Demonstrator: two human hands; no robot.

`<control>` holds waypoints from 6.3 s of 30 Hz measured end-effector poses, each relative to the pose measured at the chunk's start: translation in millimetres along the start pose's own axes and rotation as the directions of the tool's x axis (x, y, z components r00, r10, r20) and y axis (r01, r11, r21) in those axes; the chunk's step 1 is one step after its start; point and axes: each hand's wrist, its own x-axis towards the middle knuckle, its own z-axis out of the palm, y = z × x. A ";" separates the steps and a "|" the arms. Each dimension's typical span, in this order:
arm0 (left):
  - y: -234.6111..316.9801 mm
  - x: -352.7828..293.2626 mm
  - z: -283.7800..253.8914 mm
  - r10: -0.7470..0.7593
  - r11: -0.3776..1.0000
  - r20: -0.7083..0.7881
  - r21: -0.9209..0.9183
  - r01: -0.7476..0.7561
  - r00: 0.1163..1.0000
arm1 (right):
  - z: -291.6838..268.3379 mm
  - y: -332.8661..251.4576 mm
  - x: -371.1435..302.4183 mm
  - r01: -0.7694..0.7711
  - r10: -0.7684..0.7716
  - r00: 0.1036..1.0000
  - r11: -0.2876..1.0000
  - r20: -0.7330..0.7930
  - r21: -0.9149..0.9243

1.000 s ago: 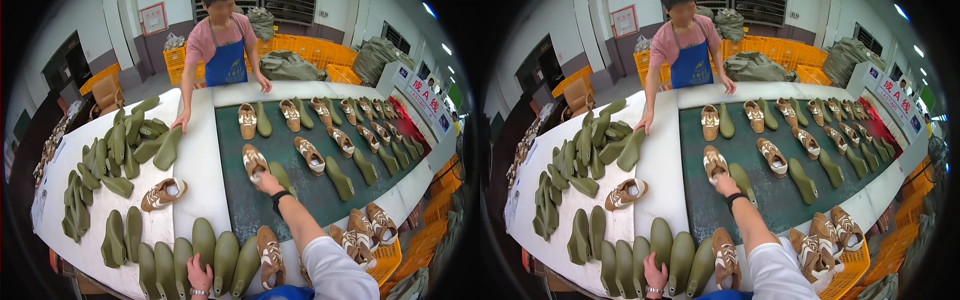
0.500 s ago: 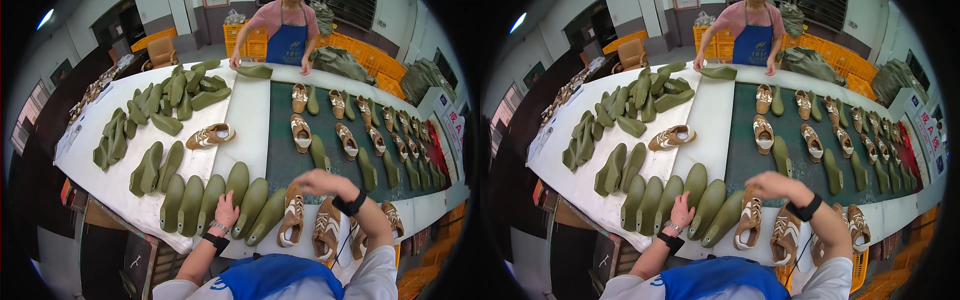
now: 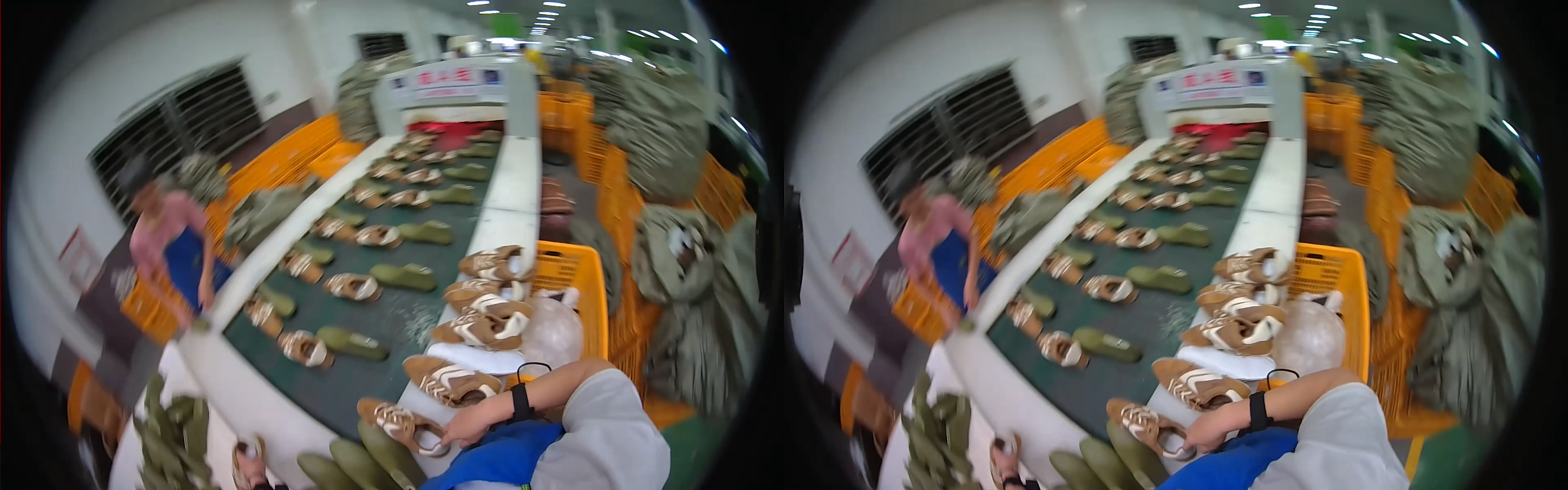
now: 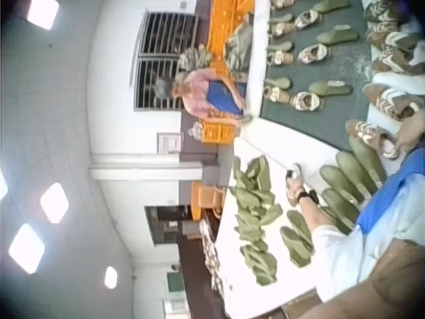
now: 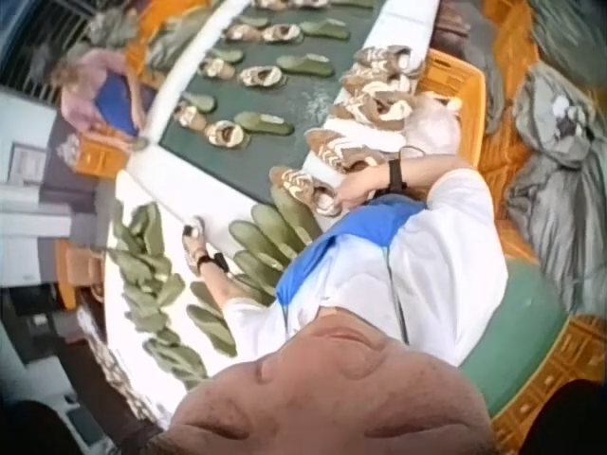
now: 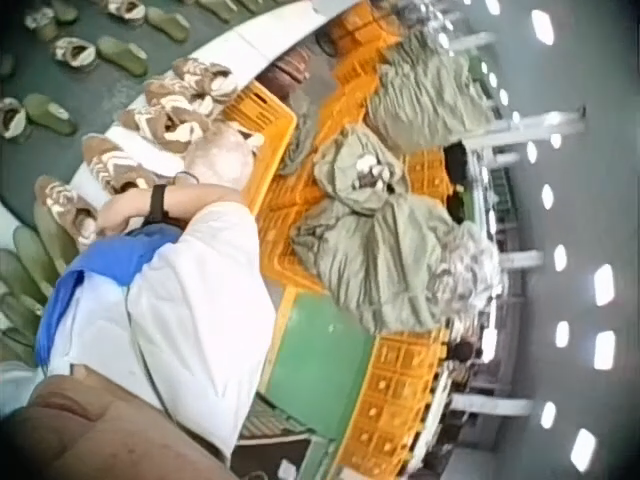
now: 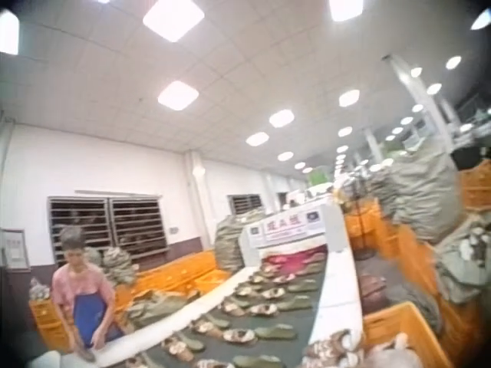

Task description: Picking up shoe molds and placing them onto a table, and handling finished shoes on a conveyor belt.

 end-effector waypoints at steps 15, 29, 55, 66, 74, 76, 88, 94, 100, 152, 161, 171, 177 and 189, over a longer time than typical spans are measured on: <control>144.8 -46.9 -80.3 -0.073 0.937 0.175 0.350 0.007 0.982 | 53.0 22.6 28.0 0.069 0.009 0.890 0.986 -0.456 0.154; 363.7 -236.6 77.8 0.608 0.769 0.392 -0.077 -0.635 0.690 | 5.1 45.0 -111.3 -0.019 0.104 0.464 0.994 -0.880 0.107; 330.1 -364.3 -18.1 -0.308 0.923 0.283 0.321 0.213 0.909 | -60.5 17.5 -111.2 0.362 -0.361 0.836 0.929 -0.414 -0.079; 150.4 -392.2 -149.6 -0.407 0.742 -0.176 0.508 0.437 0.896 | -16.0 -91.6 -47.7 0.333 -0.306 0.880 0.943 -0.363 0.014; 91.8 -395.4 -132.4 -0.383 0.918 -0.147 0.052 0.394 0.912 | 17.0 -132.7 79.9 0.305 -0.178 0.693 0.950 -0.699 0.060; 99.4 -391.5 -121.8 -0.342 0.930 -0.183 0.079 0.360 0.922 | 23.6 -136.4 110.7 0.191 -0.041 0.618 0.977 -0.785 0.099; -87.6 -307.6 -221.5 -0.448 0.809 -0.287 0.273 0.521 0.847 | 41.2 -144.9 164.4 -0.122 0.055 0.521 0.992 -0.852 -0.011; -116.8 -231.6 -234.5 -0.646 0.762 -0.205 -0.137 0.632 0.735 | 40.0 -148.3 165.1 -0.150 0.095 0.500 0.988 -0.861 0.021; -68.5 -143.5 -220.5 -0.586 0.349 0.241 -0.787 0.509 0.774 | 37.8 -147.6 168.5 -0.167 0.093 0.475 0.986 -0.875 0.014; -52.2 -43.6 -70.7 -0.214 0.977 0.389 0.070 0.203 0.896 | 32.9 -139.7 172.8 -0.166 0.132 0.472 0.984 -0.872 0.059; -261.5 5.7 -158.1 -0.949 0.218 -0.284 -0.276 0.936 0.138 | 10.1 -155.3 171.3 -0.203 0.180 0.536 0.976 -0.825 0.081; -257.2 -44.5 -187.7 -0.772 -0.016 0.270 -0.913 0.407 0.576 | 9.5 -151.6 176.9 -0.228 0.213 0.536 0.968 -0.817 0.103; -136.7 -118.5 -185.1 -0.368 -0.334 0.573 -0.817 0.471 0.733 | 20.4 -145.2 182.0 -0.218 0.176 0.504 0.973 -0.846 0.072; -32.6 -95.0 -85.7 -0.329 0.831 0.514 -0.241 0.501 0.792 | 17.0 -149.2 183.5 -0.189 0.174 0.494 0.978 -0.852 0.090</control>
